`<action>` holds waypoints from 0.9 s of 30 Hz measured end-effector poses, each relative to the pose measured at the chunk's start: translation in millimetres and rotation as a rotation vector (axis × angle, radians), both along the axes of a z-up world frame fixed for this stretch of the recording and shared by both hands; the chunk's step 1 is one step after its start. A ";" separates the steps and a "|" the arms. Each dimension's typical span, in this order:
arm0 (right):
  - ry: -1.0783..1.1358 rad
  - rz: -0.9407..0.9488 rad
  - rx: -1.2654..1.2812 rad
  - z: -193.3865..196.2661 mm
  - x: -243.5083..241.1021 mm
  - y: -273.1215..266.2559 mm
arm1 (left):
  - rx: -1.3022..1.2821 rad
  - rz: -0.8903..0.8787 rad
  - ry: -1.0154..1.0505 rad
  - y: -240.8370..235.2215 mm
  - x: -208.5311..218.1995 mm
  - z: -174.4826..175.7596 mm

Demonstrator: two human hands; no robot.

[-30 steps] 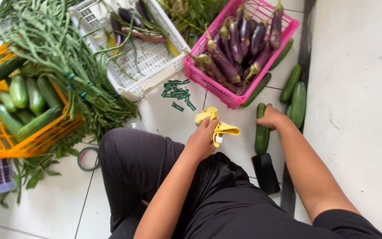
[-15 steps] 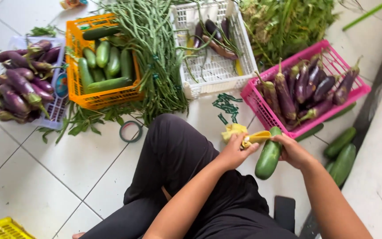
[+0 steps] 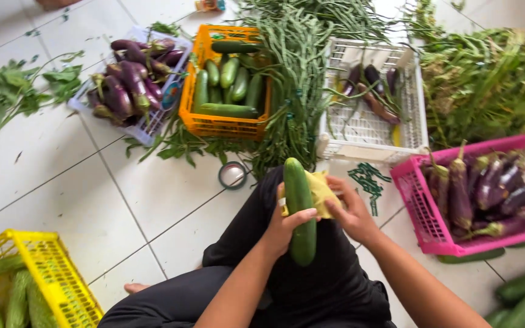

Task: The person sits on the floor and wipes cucumbers with a yellow cloth. They pick up cucumbers from the floor or nearby crates, wipe them thoroughly, and place them into an orange crate. Other vegetables like eggplants and bitter melons are visible in surrounding crates.

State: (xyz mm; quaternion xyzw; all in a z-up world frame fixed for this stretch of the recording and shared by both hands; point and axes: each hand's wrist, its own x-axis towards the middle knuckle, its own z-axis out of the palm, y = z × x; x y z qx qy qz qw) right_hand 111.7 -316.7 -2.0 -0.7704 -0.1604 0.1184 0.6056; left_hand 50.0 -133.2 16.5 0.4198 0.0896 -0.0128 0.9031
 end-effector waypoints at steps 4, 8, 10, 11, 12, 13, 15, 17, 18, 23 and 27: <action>0.125 0.091 0.100 7.6 5.3 67.9 | 0.238 0.037 0.038 78.7 -21.8 5.5; -0.076 -0.137 0.194 28.7 22.7 127.1 | 0.257 0.011 0.273 141.4 -49.5 -15.1; -0.066 -0.177 0.353 41.0 35.9 162.3 | 0.219 0.060 0.393 171.5 -58.9 -48.5; -0.096 -0.125 0.416 48.3 38.9 177.1 | 0.027 0.260 0.433 181.7 -62.3 -79.2; -0.123 -0.073 0.479 55.6 41.4 191.8 | -0.167 0.459 0.463 191.6 -66.4 -109.8; -0.119 -0.043 0.480 49.0 36.3 212.2 | -0.176 0.487 0.458 192.9 -63.8 -92.3; -0.173 0.062 0.420 35.2 24.8 249.3 | -0.159 0.651 0.354 194.4 -57.7 -56.8; -0.138 0.182 0.335 11.6 -0.1 286.1 | -0.017 0.635 0.352 191.0 -67.8 -43.7; -0.111 0.275 0.246 -0.3 -13.2 303.0 | 0.128 0.589 0.353 188.8 -71.9 -37.4; 0.053 0.423 0.156 -27.5 -27.6 314.2 | 0.802 0.345 0.359 193.6 -84.8 -11.9; 0.337 0.389 0.234 -39.7 -7.6 303.8 | 0.998 0.155 0.353 184.4 -83.0 -14.0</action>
